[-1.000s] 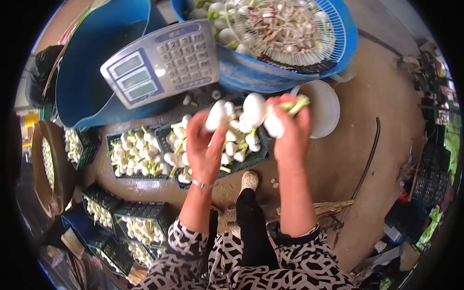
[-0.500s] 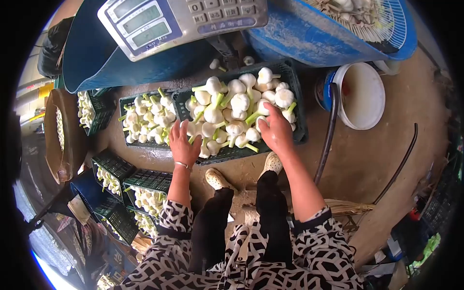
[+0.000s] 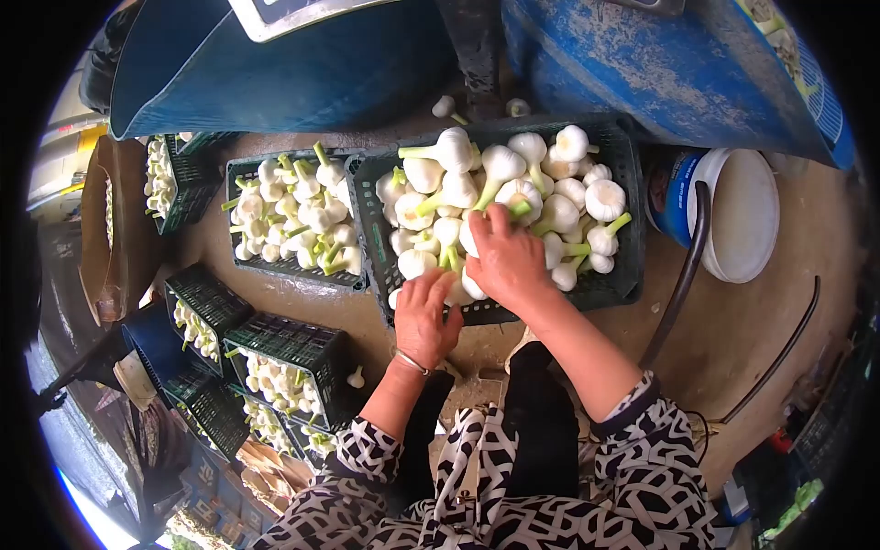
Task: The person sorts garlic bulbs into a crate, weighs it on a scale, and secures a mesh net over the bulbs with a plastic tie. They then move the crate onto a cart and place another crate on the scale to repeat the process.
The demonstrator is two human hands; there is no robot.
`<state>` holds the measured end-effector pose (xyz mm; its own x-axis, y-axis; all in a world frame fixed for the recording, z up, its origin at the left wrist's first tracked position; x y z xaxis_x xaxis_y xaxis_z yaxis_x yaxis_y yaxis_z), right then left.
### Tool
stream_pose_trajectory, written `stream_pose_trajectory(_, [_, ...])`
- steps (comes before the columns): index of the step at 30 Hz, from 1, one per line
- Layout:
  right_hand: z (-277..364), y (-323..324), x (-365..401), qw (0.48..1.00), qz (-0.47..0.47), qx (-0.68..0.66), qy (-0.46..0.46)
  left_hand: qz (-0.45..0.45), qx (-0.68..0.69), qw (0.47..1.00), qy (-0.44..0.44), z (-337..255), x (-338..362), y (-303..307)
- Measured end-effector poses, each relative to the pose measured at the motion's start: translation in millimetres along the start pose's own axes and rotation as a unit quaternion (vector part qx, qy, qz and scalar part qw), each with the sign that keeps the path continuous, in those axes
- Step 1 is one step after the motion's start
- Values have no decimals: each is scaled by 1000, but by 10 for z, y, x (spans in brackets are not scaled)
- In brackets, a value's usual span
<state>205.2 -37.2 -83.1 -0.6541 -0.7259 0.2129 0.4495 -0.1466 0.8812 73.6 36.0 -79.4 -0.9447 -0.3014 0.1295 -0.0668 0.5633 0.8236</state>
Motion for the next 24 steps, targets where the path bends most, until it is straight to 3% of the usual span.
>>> stream_pose_trajectory(2, [-103,187,63,999,29,-11,-25,68,-63,996,-12,-163,-33,-78])
stream_pose_trajectory(5, [-103,555,14,995,89,9,-33,62,-55,995,-53,-119,-26,-117])
stream_pose_trajectory(8, [144,979,-418,990,-102,-15,93,133,-38,984,-110,62,-66,-250])
stream_pose_trajectory(9, [221,986,-585,973,-174,-14,153,100,-14,983,-151,40,-128,-134])
stream_pose_trajectory(12, [204,464,-1100,972,-137,53,184,109,65,977,-171,78,-154,-29])
stream_pose_trajectory(14, [205,144,-1212,949,-82,186,240,129,161,969,-139,153,-204,153])
stream_pose_trajectory(15, [113,175,-1221,950,-77,193,233,149,275,947,-75,303,-244,210])
stream_pose_trajectory(16, [30,326,-1221,974,-39,75,211,140,349,924,-70,433,-308,314])
stream_pose_trajectory(18, [-200,516,-1222,971,-26,-127,201,137,614,778,1,795,-397,329])
stream_pose_trajectory(19, [-328,665,-1230,984,131,-87,86,131,684,718,5,899,-495,376])
stream_pose_trajectory(20, [-296,806,-1112,984,118,-74,113,136,732,667,12,877,-556,477])
stream_pose_trajectory(23, [72,797,-667,968,105,-96,208,99,769,632,-1,884,-683,580])
stream_pose_trajectory(24, [248,735,-458,949,116,-139,259,67,731,679,7,983,-713,553])
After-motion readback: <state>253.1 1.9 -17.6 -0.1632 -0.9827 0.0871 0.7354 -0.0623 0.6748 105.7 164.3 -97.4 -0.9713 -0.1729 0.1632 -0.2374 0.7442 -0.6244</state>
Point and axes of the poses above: each hand's wrist, its own x-axis away from the middle knuckle, its own y-axis out of the back of the hand, z = x × y, the point moved 7 cm from there along -x, towards the middle knuckle
